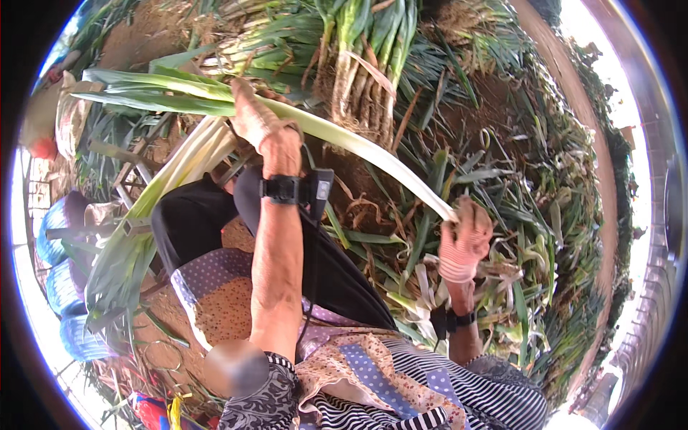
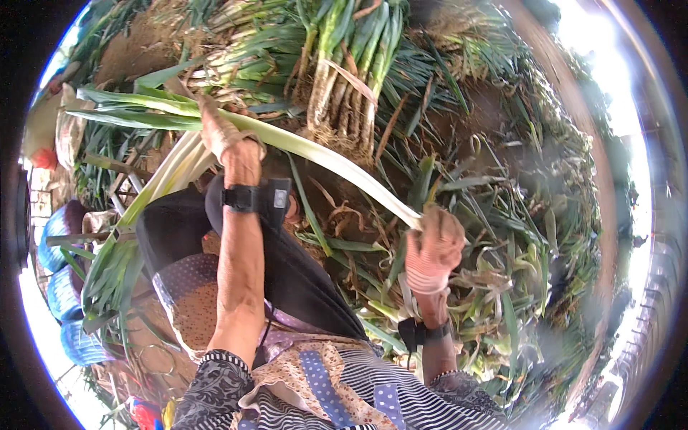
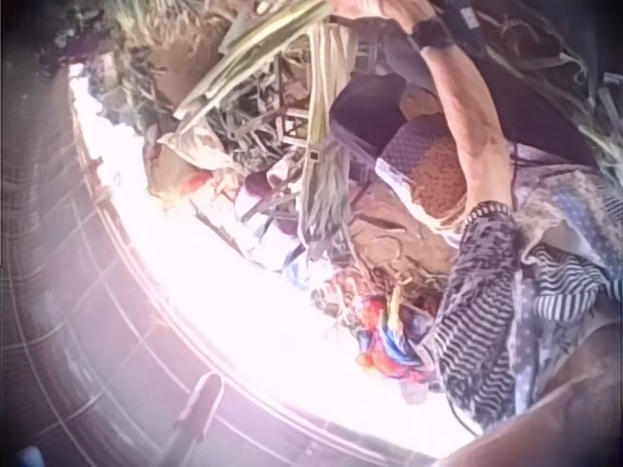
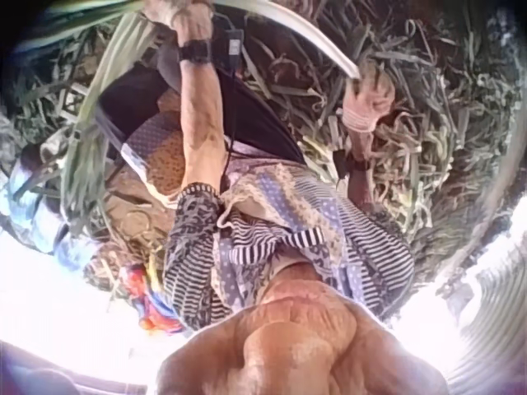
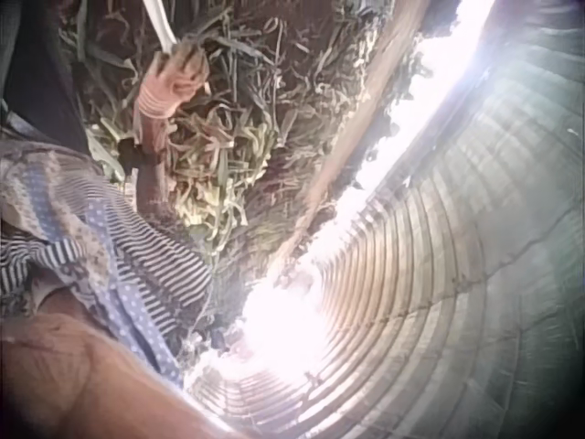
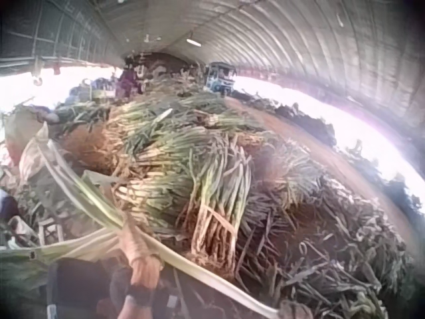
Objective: Sorting, trimming, and cleaning harvested leeks in an agricultural processing area.
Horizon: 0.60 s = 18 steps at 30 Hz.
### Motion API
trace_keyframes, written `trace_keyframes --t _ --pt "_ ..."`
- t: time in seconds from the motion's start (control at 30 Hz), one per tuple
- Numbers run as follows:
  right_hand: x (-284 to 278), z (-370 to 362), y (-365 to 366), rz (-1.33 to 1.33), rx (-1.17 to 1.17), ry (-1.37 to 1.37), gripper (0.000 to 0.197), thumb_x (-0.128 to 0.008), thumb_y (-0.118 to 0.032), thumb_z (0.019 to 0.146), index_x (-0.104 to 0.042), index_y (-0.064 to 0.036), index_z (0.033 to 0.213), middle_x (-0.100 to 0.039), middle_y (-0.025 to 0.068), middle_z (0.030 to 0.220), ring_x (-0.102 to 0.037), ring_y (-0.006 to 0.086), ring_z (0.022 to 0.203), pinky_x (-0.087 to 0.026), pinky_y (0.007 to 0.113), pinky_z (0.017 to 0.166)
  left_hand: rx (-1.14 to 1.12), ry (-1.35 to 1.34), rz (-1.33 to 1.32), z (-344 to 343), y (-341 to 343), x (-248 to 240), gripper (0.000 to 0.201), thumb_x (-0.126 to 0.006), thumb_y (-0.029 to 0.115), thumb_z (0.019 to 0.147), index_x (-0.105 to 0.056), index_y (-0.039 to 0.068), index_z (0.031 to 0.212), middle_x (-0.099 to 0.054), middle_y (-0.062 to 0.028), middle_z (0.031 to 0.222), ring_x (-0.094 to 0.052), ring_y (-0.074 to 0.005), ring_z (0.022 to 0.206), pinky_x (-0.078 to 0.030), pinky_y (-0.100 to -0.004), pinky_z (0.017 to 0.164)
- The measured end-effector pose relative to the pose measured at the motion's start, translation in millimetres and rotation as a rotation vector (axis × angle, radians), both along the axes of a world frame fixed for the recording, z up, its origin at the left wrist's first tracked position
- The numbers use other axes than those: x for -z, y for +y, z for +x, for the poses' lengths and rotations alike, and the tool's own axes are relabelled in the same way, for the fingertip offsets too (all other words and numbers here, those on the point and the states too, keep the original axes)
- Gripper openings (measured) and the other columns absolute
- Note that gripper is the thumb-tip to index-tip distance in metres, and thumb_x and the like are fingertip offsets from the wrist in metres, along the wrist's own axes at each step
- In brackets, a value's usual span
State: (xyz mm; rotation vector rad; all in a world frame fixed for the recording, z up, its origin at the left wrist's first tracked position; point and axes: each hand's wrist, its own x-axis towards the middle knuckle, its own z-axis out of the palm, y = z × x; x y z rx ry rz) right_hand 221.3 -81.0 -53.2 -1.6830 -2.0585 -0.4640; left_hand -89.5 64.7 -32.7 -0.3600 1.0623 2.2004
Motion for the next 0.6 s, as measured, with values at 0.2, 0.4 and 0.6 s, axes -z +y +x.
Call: trace_keyframes --t 0.2,0.4,0.6 --pt "31 -35 46 -0.569 -0.017 0.168 0.045 -0.070 -0.026 0.073 -0.056 -0.0099 0.113 -0.060 0.0112 0.102 -0.058 0.0317 0.089 -0.046 0.040 0.076 0.128 -0.004 0.234 -18 -11 -2 0.033 -0.064 0.039 0.084 -0.049 0.009 0.082 -0.052 -0.0033 0.060 -0.052 -0.0164 0.049 -0.046 -0.0319 0.046" --pt "12 -73 48 -0.954 -0.162 0.990 0.032 -0.072 -0.006 0.073 -0.063 -0.0004 0.103 -0.062 0.0067 0.092 -0.058 0.0114 0.079 -0.046 0.025 0.072 0.140 0.243 0.471 -99 -35 -16 0.044 -0.060 0.047 0.084 -0.052 0.006 0.097 -0.060 -0.0091 0.078 -0.061 -0.0226 0.069 -0.053 -0.0375 0.063" --pt "17 -142 106 -0.281 -0.513 0.444 0.043 -0.076 -0.011 0.067 -0.064 -0.0089 0.107 -0.062 0.0078 0.089 -0.060 0.0218 0.078 -0.049 0.031 0.067 0.103 0.391 0.606 -203 -78 -76 0.043 -0.070 0.039 0.077 -0.054 0.004 0.095 -0.062 -0.0112 0.085 -0.061 -0.0250 0.078 -0.050 -0.0390 0.077"
